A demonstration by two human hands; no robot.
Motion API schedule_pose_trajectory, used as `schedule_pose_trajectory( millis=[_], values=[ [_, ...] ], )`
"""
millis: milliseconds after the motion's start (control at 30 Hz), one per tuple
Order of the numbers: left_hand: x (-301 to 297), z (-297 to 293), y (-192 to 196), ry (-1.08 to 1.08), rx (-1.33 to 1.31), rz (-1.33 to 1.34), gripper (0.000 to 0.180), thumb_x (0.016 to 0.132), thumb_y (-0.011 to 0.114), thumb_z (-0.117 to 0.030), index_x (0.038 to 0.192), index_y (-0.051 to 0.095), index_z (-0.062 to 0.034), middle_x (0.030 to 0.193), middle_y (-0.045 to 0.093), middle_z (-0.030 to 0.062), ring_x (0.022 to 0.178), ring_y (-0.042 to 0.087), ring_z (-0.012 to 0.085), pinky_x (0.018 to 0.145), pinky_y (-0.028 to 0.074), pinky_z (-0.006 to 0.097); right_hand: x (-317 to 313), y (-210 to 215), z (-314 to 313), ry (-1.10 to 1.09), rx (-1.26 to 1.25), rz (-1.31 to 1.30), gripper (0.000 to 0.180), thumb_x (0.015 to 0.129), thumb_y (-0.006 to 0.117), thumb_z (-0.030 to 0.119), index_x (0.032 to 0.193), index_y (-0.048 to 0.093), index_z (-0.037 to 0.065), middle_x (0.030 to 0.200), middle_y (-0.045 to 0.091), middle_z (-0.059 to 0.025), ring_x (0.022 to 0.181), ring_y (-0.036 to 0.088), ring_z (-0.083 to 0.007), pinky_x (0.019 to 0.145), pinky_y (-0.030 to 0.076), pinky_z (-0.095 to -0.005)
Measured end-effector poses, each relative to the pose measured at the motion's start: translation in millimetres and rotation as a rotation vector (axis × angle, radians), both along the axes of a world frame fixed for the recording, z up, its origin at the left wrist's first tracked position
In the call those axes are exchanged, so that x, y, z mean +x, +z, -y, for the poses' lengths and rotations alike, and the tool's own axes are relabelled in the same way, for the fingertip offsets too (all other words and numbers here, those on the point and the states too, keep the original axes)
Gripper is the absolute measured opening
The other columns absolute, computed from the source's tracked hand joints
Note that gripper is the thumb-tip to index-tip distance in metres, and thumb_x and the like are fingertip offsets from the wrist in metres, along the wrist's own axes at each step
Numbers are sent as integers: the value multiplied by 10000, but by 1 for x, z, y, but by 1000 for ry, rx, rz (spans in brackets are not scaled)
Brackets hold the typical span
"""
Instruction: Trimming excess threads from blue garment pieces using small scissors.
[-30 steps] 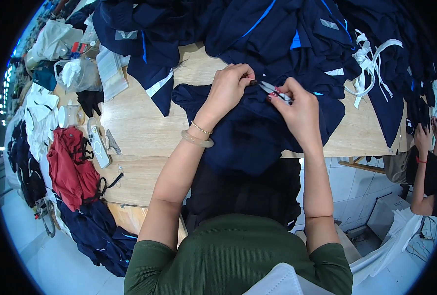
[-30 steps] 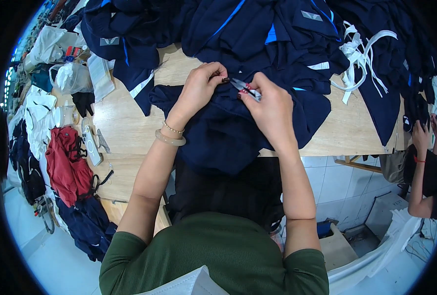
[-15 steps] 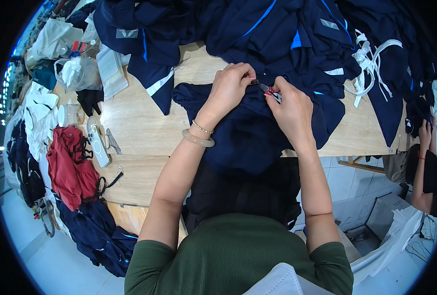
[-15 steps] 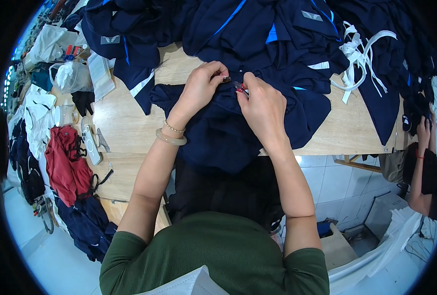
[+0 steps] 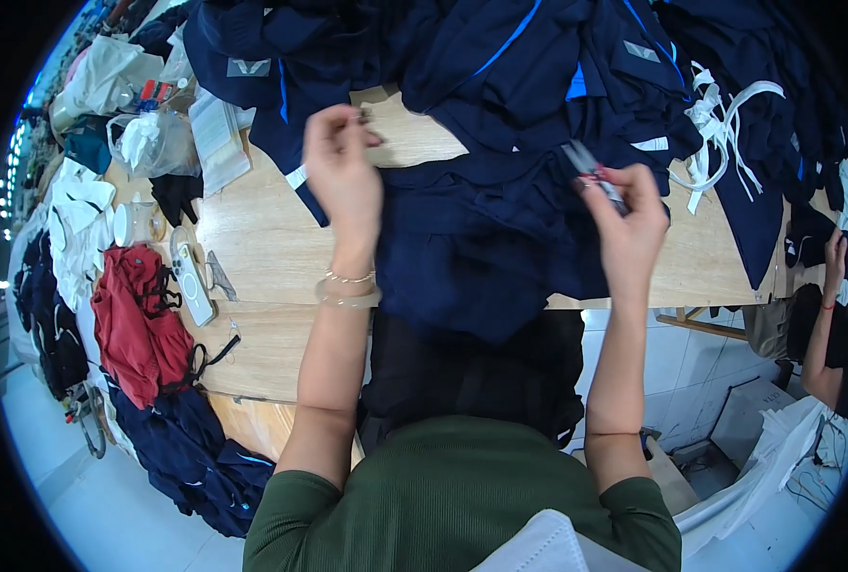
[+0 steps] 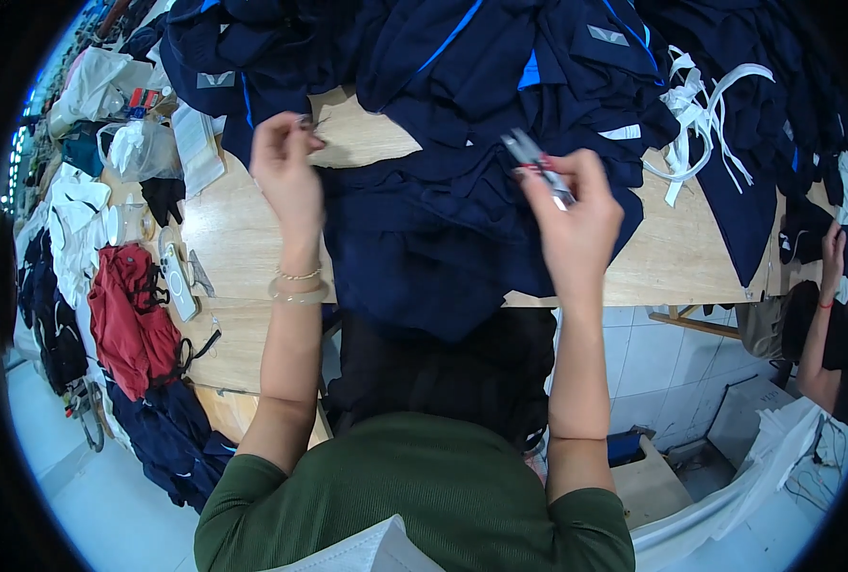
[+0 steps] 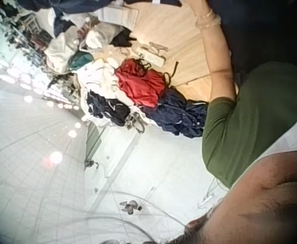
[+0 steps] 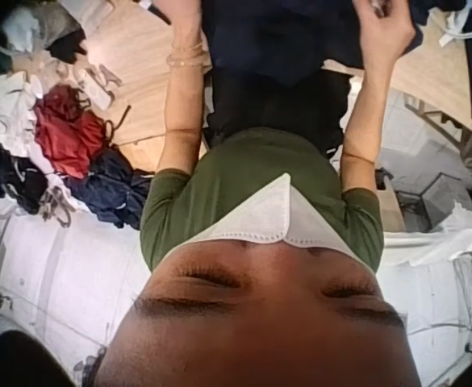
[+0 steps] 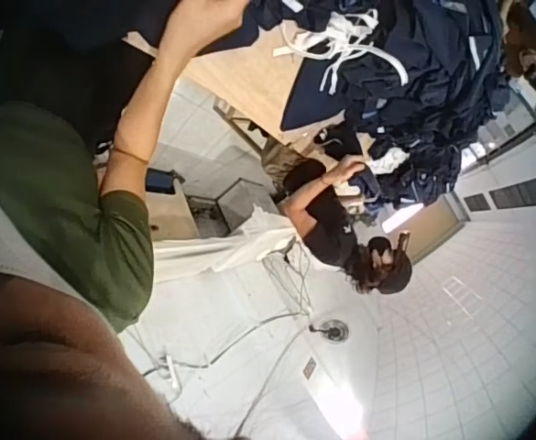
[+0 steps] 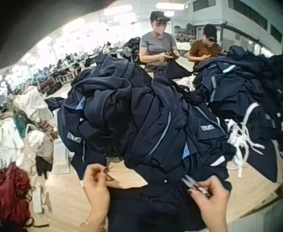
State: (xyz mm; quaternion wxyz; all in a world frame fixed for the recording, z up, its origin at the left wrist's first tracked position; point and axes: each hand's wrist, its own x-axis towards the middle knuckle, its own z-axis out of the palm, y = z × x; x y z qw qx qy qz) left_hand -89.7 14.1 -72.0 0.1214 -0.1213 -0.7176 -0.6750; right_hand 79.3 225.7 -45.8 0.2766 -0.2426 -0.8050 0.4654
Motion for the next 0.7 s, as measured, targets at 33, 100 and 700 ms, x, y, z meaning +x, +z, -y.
schedule_pose_trajectory(
  millis=[33,100,700],
  values=[
    [-6,19,0,71,-91,-30,94,921,492,41,973,563,9,833,602,63,681,602,90,661,483,211,5,-2,-7,-28,-57,-84,152,859,694,121,876,594,8,747,612,-25,691,538,-55,598,419,-216],
    [-10,36,4,209,-86,-76,172,915,494,47,1073,558,23,964,601,95,836,614,116,729,489,247,16,-5,-22,-115,-154,-183,108,910,635,98,938,585,7,823,619,-21,738,545,-52,625,411,-191],
    [81,-108,-4,-210,-617,-286,130,797,707,-84,833,623,8,846,574,114,718,602,298,661,501,362,34,4,-17,-51,-400,-61,199,933,623,162,1042,573,4,812,567,19,715,472,-18,628,378,-163]
  ],
)
